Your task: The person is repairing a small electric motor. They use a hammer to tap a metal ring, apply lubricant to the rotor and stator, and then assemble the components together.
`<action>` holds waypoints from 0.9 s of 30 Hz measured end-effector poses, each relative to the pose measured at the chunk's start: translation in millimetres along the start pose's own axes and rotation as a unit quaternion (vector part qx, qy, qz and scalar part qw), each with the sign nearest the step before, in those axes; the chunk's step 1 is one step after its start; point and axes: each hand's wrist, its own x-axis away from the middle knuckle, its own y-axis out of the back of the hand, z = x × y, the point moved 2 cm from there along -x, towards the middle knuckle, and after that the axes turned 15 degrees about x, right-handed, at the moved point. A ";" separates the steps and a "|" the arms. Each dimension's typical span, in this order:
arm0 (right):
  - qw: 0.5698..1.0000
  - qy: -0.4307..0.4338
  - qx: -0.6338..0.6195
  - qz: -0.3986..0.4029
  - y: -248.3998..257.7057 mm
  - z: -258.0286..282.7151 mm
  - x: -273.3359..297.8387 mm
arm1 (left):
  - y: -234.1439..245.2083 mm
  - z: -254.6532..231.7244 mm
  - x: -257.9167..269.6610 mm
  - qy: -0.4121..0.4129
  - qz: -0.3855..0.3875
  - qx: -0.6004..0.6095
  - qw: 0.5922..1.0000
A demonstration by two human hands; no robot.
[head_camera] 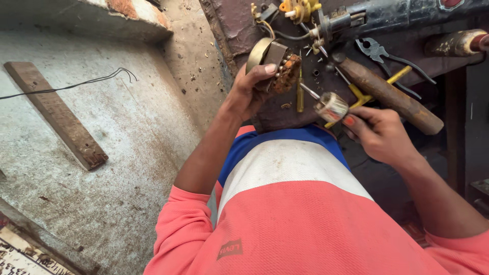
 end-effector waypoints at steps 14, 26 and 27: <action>0.985 -0.038 -0.168 -0.025 -18.0 -32.7 28.2 | -18.6 2.7 12.6 -0.314 -0.016 -0.698 0.643; 0.976 -0.002 -0.215 -0.020 -44.2 -35.1 15.1 | -20.7 -12.7 26.3 -0.334 -0.009 -0.737 0.587; 0.977 -0.001 -0.213 -0.019 -46.2 -35.4 13.5 | -20.7 -14.3 27.3 -0.329 -0.001 -0.736 0.591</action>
